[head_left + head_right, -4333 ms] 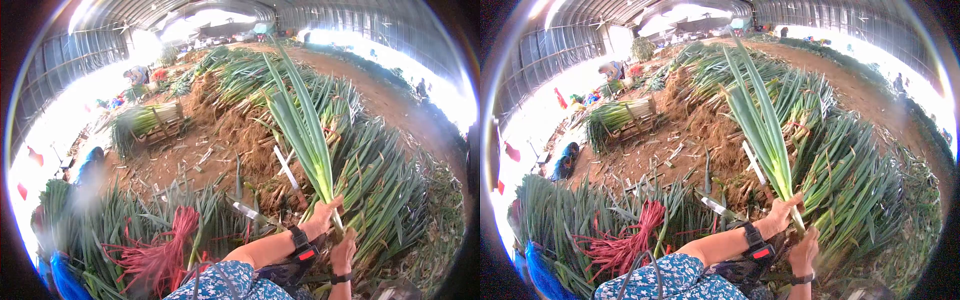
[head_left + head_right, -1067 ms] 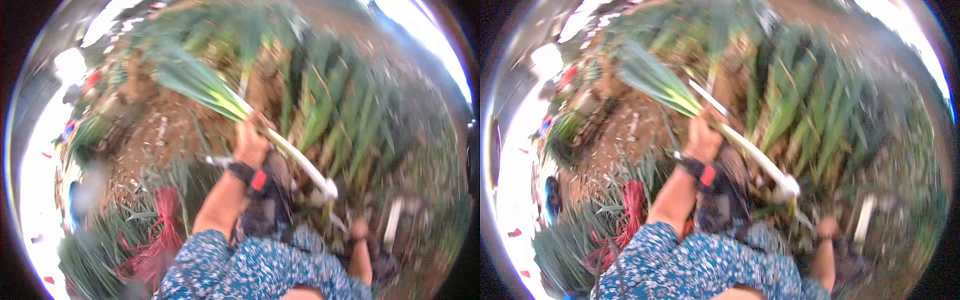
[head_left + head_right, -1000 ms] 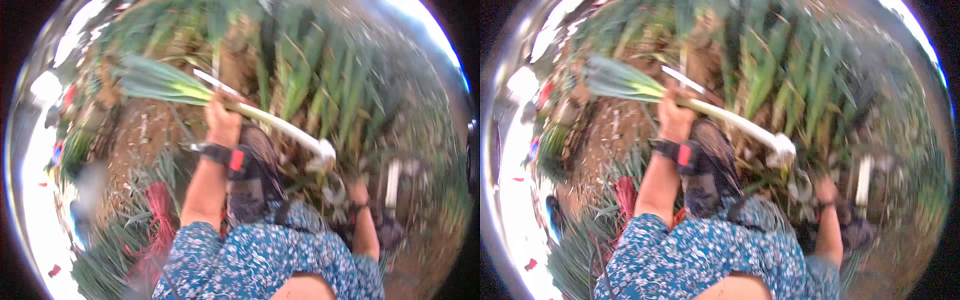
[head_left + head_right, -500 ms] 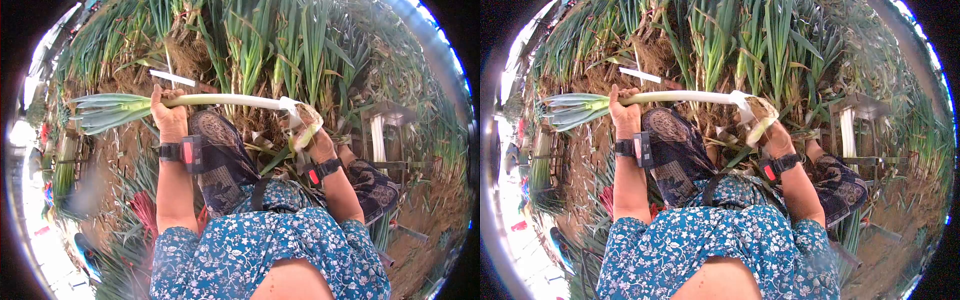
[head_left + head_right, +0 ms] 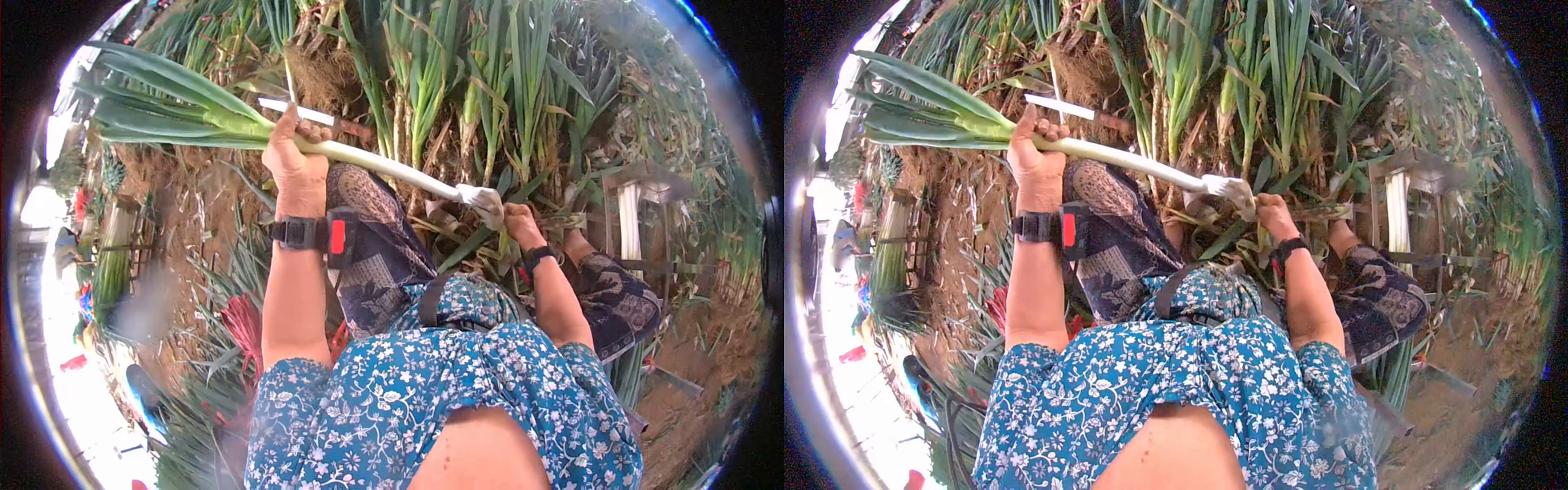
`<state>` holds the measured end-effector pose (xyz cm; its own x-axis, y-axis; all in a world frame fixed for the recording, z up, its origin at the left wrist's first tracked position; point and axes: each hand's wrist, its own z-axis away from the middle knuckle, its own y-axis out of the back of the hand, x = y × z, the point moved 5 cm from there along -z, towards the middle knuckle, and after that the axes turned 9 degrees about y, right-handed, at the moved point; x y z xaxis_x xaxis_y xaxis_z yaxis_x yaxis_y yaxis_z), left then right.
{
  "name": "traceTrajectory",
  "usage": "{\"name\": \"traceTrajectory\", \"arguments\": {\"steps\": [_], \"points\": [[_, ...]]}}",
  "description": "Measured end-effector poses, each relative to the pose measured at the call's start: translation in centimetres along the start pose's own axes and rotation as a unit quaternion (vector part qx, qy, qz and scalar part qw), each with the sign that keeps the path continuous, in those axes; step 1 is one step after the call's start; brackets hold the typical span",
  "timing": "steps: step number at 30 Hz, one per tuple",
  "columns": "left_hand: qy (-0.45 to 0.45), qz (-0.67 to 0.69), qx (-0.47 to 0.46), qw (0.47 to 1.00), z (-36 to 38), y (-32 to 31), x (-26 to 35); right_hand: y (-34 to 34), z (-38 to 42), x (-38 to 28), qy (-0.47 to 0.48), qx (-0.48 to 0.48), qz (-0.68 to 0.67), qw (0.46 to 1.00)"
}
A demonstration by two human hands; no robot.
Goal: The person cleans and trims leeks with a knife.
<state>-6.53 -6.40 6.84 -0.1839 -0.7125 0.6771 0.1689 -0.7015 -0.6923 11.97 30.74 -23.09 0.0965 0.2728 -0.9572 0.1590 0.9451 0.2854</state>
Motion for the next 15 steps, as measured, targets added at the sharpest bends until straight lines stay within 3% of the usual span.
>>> {"name": "traceTrajectory", "arguments": {"steps": [2,4,5,8,10,11,12,13,14,15], "points": [[-0.053,-0.017,0.05,0.997,1.5,0.0,1.5,2.1,1.2,0.6,0.115,0.063,0.108,0.985],[-0.082,-0.03,0.062,0.994,0.2,2.7,3.1,6.4,4.3,2.6,0.062,-0.001,0.278,0.958],[-0.067,-0.01,-0.001,0.998,-0.5,3.5,3.3,6.5,5.2,2.8,0.026,-0.008,0.27,0.963],[-0.074,0.001,0.026,0.997,-0.5,5.0,4.1,5.3,4.5,0.6,-0.022,-0.049,0.269,0.962],[-0.073,0.007,0.035,0.997,-0.2,5.6,4.1,3.5,3.3,-4.6,0.006,-0.089,0.298,0.95],[-0.097,-0.016,0.086,0.991,1.1,4.5,4.0,3.4,2.1,-5.7,0.009,-0.117,0.354,0.928],[-0.134,-0.048,0.072,0.987,1.5,4.2,3.8,3.3,1.6,-8.3,-0.041,-0.12,0.345,0.93],[-0.164,-0.075,0.034,0.983,2.0,3.6,3.6,2.7,0.6,-7.9,0.031,-0.088,0.35,0.932],[-0.13,-0.027,0.047,0.99,1.6,3.9,3.2,1.4,-0.3,-12.0,0.057,-0.099,0.259,0.959],[-0.099,0.025,0.062,0.993,1.2,4.2,2.8,0.2,-1.4,-11.8,0.137,-0.118,0.211,0.961]]}}
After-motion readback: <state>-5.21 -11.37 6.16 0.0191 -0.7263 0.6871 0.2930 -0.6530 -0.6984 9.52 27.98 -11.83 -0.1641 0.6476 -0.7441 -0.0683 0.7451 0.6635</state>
